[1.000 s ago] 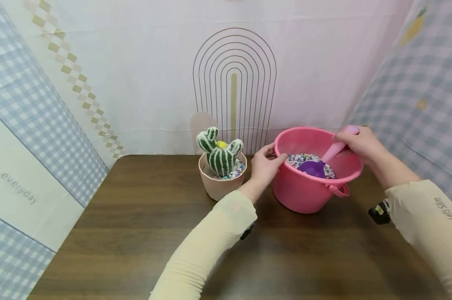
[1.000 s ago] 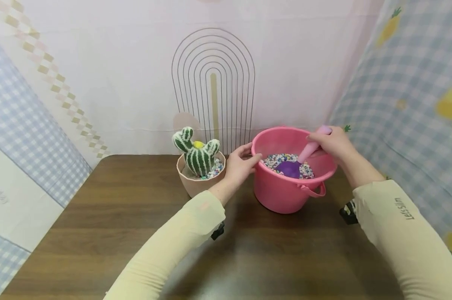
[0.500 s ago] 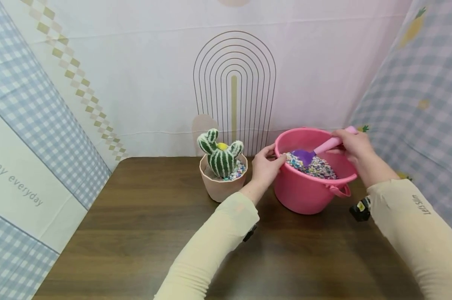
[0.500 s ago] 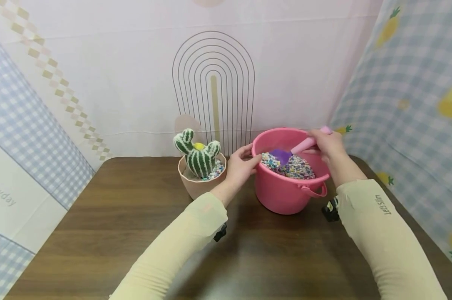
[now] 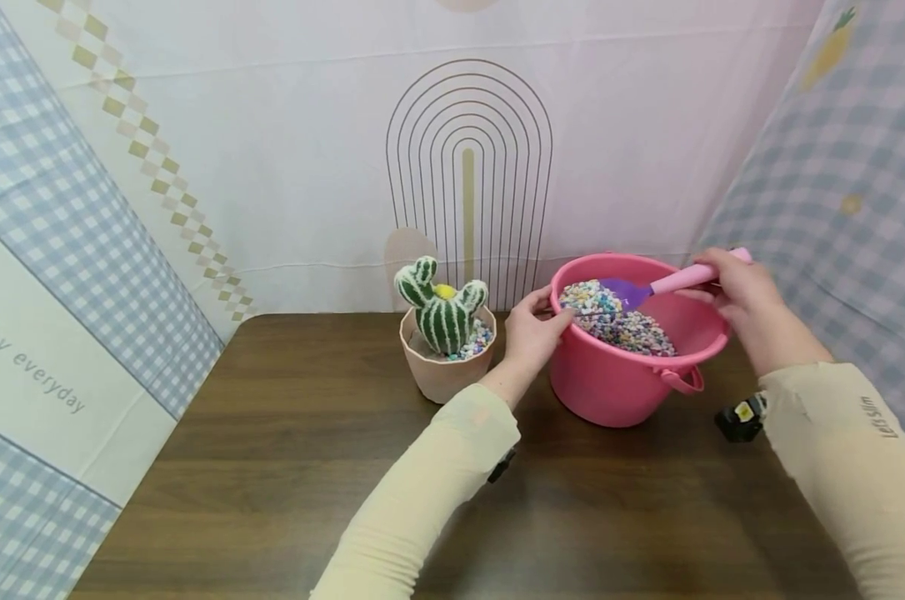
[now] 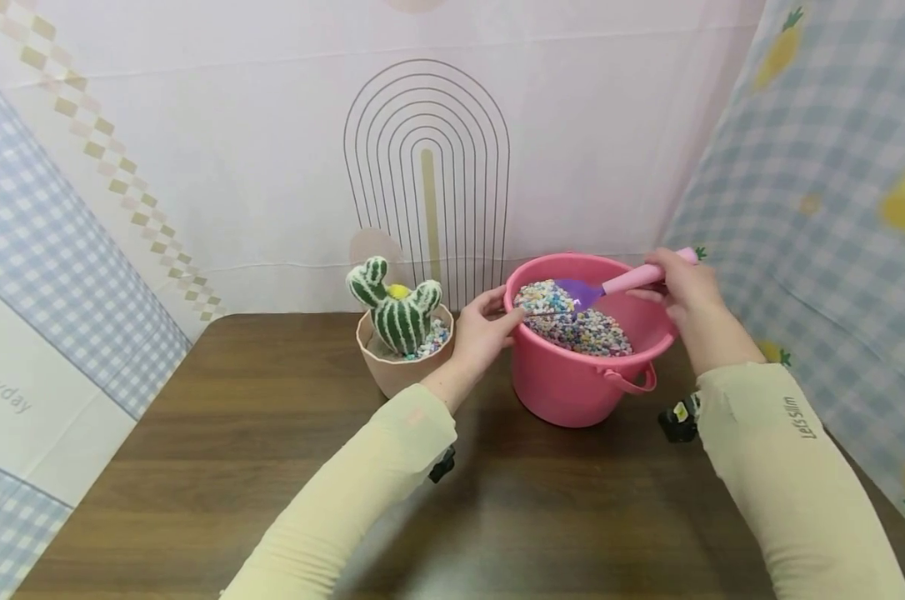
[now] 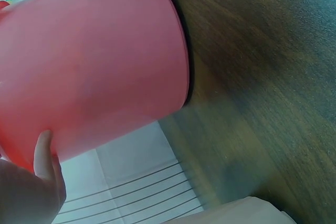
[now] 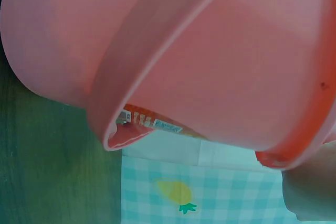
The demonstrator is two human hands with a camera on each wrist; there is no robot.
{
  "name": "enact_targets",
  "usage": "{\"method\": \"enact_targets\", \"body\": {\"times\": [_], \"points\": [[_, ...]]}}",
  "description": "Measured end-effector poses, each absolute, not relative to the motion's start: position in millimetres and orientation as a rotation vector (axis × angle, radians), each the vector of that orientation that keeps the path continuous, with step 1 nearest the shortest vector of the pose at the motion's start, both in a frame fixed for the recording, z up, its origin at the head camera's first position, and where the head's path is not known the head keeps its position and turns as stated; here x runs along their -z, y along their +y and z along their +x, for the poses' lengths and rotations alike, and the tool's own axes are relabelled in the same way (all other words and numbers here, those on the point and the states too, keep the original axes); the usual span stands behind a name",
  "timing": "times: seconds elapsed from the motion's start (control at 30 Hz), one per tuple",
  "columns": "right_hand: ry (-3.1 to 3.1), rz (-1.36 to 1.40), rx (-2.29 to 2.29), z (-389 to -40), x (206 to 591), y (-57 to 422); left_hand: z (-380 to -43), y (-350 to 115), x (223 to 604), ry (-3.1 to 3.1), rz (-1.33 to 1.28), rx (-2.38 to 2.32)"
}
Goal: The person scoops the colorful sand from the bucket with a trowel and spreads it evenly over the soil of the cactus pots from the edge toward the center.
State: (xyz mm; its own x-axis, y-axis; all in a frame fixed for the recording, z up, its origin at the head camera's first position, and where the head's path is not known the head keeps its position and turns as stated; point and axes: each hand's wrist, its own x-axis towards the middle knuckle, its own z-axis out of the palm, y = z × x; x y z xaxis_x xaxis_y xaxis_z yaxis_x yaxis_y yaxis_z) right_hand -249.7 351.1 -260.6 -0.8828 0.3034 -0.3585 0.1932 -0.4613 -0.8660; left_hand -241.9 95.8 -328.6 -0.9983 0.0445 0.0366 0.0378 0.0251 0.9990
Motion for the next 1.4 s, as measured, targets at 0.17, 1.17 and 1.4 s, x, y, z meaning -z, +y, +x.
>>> {"method": "enact_targets", "body": {"times": [0.17,1.17,1.4], "points": [[-1.436,-0.738,-2.635,-248,260,363,-242,96,328,2.248,0.084,-2.190],[-1.390,-0.720,-2.682,-235,256,366,-230,81,326,2.389,0.144,-2.061],[-1.314,-0.732,-2.693,-237,252,362,-222,46,317,2.417,0.275,-2.050]]}}
